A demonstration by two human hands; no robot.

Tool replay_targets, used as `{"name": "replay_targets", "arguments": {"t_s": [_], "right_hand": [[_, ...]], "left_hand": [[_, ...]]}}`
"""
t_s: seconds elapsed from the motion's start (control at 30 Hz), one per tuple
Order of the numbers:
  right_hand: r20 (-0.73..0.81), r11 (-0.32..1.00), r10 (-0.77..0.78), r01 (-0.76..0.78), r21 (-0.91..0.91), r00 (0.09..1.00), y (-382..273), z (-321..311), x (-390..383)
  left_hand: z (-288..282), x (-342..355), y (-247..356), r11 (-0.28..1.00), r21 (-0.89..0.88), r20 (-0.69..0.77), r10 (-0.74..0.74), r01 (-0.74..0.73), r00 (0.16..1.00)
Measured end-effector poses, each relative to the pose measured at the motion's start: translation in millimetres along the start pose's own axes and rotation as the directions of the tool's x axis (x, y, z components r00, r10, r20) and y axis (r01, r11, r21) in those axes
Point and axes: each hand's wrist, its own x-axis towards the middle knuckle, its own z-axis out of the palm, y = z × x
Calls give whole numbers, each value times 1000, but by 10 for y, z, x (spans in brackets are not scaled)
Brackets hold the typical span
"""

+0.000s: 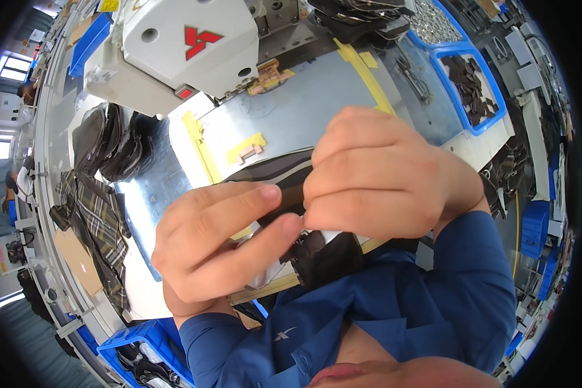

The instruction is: The person sews a zipper onto a black fabric bag using a sewing machine. They align the zipper, guide the bag under the needle, and stitch along the edge. The person then attaches a metal ring to the bag and continues sewing. They handle multiple bags, repeating the process of aligning and stitching zippers.

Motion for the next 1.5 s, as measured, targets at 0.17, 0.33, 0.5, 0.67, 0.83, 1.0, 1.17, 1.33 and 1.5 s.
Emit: {"name": "replay_targets", "arguments": {"t_s": [0.17, 0.33, 0.5, 0.67, 0.83, 1.0, 1.17, 1.33, 1.5], "right_hand": [[0, 999, -11, 11, 34, 1000, 46, 13, -5], [-71, 974, 144, -128, 185, 987, 83, 34, -3], [11, 850, 472, -459, 259, 881, 63, 0, -14], [4, 817, 494, -466, 339, 870, 77, 84, -34], [42, 775, 521, -493, 396, 853, 66, 70, -34], [-52, 946, 297, -287, 152, 953, 75, 45, 35], [-109, 976, 217, -212, 55, 970, 134, 121, -22], [-126, 972, 233, -232, 18, 964, 213, 146, -43], [-32, 806, 563, -540, 241, 826, 316, 193, -71]], "left_hand": [[121, -77, -90, 991, -134, -59, -39, 31, 998], [79, -99, -164, 765, -531, 103, -369, 364, 924], [191, -84, -130, 563, -712, 75, -534, 420, 842], [229, -169, -160, 811, -422, 1, -446, 405, 895], [193, -143, -157, 833, -359, 43, -437, 422, 898], [250, -155, -166, 867, -288, 84, -401, 408, 912], [344, -112, -113, 892, -165, 72, -415, 422, 907], [431, -194, -215, 901, -16, 57, -432, 434, 900], [472, -146, -251, 668, -231, 56, -717, 707, 695]]}}
